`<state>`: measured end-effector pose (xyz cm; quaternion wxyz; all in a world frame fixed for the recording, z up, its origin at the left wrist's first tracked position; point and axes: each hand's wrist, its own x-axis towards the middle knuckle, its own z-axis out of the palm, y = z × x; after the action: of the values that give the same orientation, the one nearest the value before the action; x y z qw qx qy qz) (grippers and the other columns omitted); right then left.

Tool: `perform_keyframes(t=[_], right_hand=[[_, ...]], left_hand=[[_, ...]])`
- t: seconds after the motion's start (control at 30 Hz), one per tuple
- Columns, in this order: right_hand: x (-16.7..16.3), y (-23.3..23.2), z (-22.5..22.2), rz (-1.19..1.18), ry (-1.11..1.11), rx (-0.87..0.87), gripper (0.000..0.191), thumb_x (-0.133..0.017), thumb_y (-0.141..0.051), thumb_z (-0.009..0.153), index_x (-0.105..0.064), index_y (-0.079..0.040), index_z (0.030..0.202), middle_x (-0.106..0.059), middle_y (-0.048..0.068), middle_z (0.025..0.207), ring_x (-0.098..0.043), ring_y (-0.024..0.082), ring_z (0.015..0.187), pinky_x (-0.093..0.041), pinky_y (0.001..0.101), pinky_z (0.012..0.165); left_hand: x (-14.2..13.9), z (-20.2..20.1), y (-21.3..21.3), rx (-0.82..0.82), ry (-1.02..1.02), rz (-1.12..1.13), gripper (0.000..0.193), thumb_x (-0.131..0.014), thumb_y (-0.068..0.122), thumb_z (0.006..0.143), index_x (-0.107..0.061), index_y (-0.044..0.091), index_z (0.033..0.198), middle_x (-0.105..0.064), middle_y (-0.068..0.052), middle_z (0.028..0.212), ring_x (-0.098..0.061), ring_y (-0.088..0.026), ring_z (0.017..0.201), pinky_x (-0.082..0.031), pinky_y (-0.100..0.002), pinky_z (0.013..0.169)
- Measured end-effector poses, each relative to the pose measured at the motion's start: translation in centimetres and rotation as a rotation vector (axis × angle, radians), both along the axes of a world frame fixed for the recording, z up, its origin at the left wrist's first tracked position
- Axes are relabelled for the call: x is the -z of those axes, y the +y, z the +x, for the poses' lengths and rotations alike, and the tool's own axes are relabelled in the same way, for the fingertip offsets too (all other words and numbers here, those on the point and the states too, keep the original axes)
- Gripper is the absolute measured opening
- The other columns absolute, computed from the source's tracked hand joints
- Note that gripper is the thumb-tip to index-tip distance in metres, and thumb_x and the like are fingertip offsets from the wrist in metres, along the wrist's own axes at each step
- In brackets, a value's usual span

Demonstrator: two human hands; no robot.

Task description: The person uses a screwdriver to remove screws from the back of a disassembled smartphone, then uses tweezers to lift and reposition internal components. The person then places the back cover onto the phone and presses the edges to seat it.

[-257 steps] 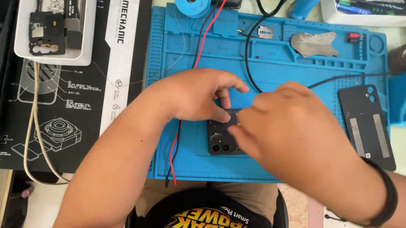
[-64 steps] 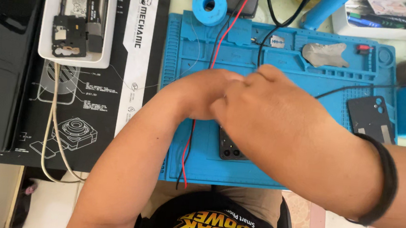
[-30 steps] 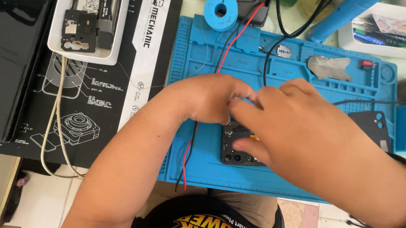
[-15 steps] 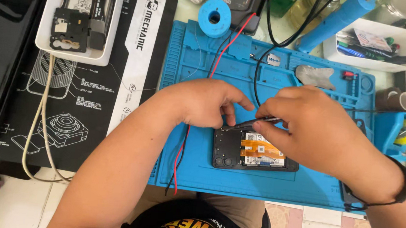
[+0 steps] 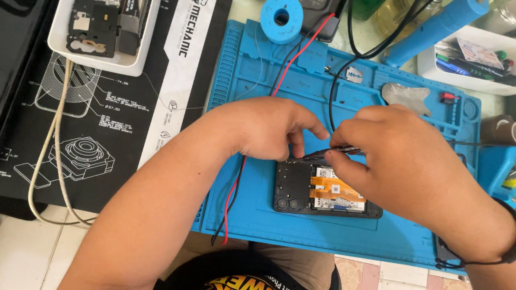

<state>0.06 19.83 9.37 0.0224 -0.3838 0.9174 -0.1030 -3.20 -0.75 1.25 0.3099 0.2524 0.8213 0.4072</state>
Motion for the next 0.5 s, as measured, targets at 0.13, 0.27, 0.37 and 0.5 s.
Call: perform_keyframes(t=[0.13,0.27,0.37,0.5], right_hand=[[-0.2,-0.6,0.0,0.008,0.010,-0.005,0.016,-0.078,-0.020,0.075,-0.073,-0.006,0.080,-0.063,0.012,0.071,-0.062,0.036,0.070,-0.048,0.0470,0.059],[-0.7,-2.1,0.6,0.224,0.178,-0.073,0.022,-0.079,-0.030,0.078,-0.072,-0.009,0.078,-0.063,0.009,0.069,-0.062,0.034,0.070,-0.050,0.0457,0.067],[-0.7,-3.4,1.6,0.535,0.213,-0.126,0.030,-0.072,-0.037,0.091,-0.070,-0.011,0.077,-0.064,0.008,0.074,-0.064,0.031,0.072,-0.050,0.0449,0.075],[-1.1,-3.7,1.3,0.265,0.371,-0.348,0.007,-0.068,-0.015,0.071,-0.069,-0.010,0.077,-0.067,0.008,0.078,-0.065,0.026,0.073,-0.050,0.0403,0.078]], left_hand=[[-0.1,0.0,0.1,-0.004,0.014,-0.023,0.077,-0.063,-0.009,0.067,-0.063,0.025,0.136,-0.079,0.002,0.099,-0.073,-0.015,0.090,-0.057,-0.031,0.075],[0.0,0.1,0.0,0.003,0.028,-0.026,0.074,-0.063,-0.010,0.067,-0.065,0.023,0.134,-0.079,0.002,0.096,-0.074,-0.015,0.089,-0.057,-0.032,0.074],[0.5,-0.1,-0.1,0.004,0.015,0.007,0.077,-0.064,-0.010,0.064,-0.064,0.026,0.133,-0.078,0.003,0.097,-0.072,-0.015,0.090,-0.056,-0.031,0.076],[1.1,-0.4,0.1,0.067,0.112,0.012,0.042,-0.070,-0.003,0.073,-0.075,0.013,0.111,-0.080,-0.001,0.099,-0.076,-0.017,0.095,-0.057,-0.032,0.082]])
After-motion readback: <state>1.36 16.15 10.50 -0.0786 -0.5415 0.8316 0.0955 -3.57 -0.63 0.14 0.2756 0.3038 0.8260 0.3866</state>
